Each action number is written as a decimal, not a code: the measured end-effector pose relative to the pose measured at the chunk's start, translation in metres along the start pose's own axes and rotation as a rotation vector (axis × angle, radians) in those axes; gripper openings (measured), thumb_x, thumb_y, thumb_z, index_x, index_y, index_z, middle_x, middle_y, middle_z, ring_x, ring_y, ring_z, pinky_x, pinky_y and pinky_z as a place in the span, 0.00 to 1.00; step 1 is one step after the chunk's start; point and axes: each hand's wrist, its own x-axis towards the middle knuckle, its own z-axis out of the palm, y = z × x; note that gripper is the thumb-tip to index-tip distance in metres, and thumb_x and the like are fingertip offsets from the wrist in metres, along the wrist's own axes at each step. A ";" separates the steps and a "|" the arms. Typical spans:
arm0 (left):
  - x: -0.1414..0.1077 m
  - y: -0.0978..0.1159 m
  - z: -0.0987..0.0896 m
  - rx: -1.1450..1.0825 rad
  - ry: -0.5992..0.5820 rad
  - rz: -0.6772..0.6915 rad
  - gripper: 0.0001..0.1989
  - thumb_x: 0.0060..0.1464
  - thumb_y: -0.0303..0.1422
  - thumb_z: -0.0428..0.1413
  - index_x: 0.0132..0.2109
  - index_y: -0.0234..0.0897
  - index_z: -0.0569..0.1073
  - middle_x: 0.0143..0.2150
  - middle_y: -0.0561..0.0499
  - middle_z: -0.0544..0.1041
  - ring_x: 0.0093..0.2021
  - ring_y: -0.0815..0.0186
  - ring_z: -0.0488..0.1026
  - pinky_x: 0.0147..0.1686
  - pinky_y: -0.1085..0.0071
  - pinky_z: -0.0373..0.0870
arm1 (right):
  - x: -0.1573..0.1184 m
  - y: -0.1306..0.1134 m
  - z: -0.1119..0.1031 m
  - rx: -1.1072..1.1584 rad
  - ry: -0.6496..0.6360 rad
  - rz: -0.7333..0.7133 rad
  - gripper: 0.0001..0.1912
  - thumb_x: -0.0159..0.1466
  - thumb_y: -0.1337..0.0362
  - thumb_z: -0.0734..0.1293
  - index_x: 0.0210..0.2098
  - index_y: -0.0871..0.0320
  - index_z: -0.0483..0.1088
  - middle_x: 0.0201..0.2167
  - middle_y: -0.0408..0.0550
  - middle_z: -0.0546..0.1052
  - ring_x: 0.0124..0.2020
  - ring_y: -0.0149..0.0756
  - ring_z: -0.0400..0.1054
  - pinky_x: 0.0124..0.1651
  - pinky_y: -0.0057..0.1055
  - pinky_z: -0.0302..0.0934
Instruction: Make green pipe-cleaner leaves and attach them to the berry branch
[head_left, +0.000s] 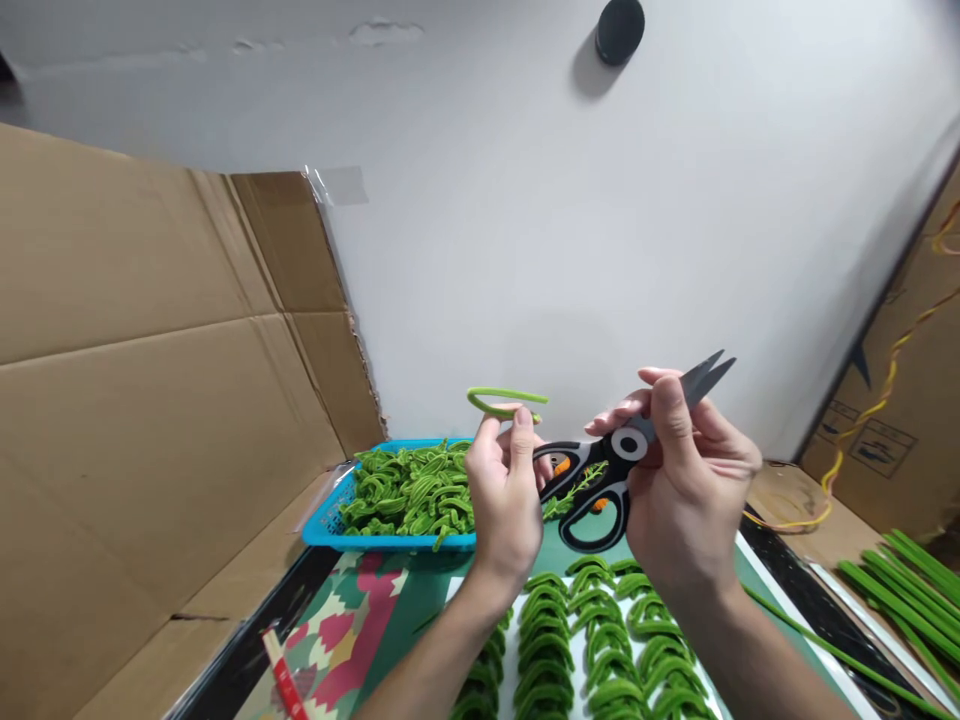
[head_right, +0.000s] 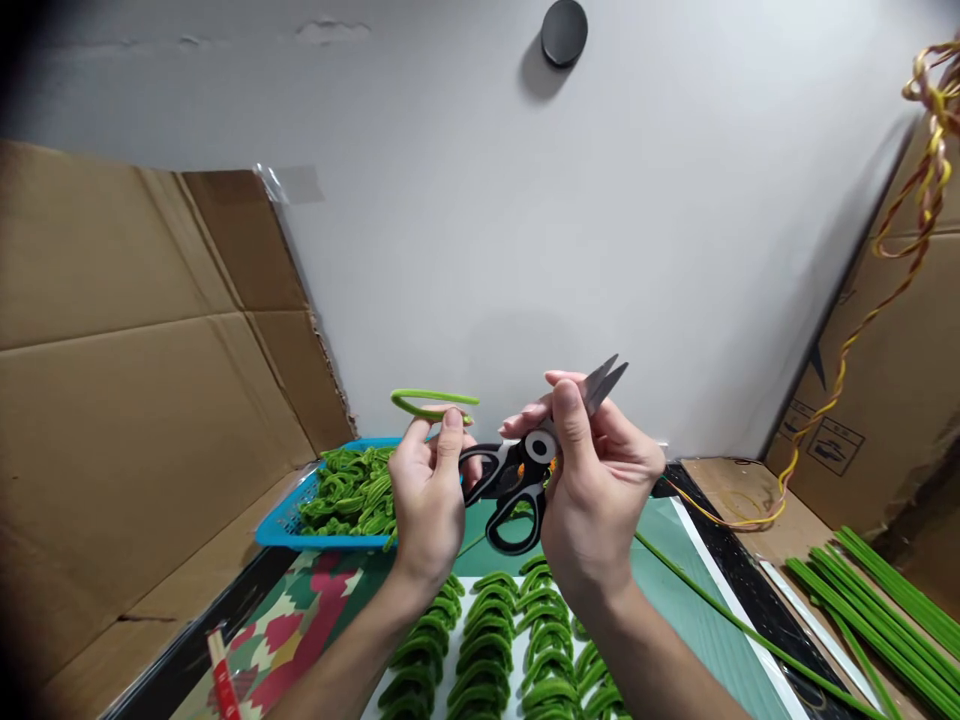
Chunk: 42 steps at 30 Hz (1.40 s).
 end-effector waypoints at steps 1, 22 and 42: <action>0.000 -0.001 0.000 -0.033 0.027 -0.026 0.22 0.63 0.52 0.63 0.35 0.38 0.68 0.24 0.60 0.65 0.19 0.75 0.61 0.18 0.80 0.59 | -0.002 0.001 0.001 -0.033 -0.006 0.021 0.11 0.69 0.54 0.74 0.41 0.56 0.80 0.28 0.43 0.80 0.28 0.35 0.79 0.35 0.34 0.77; 0.019 -0.009 -0.011 -0.180 0.180 -0.183 0.19 0.59 0.48 0.67 0.42 0.38 0.73 0.37 0.53 0.75 0.29 0.72 0.73 0.26 0.78 0.68 | -0.015 0.043 0.003 0.016 -0.312 0.534 0.27 0.68 0.52 0.72 0.63 0.49 0.66 0.44 0.47 0.80 0.43 0.41 0.78 0.49 0.37 0.73; 0.042 0.049 -0.043 -0.132 -0.141 0.057 0.11 0.58 0.40 0.70 0.36 0.36 0.84 0.47 0.45 0.75 0.45 0.65 0.73 0.35 0.75 0.75 | 0.063 0.002 -0.066 -0.354 -0.914 0.226 0.25 0.67 0.58 0.65 0.63 0.49 0.76 0.48 0.50 0.80 0.48 0.46 0.71 0.51 0.39 0.66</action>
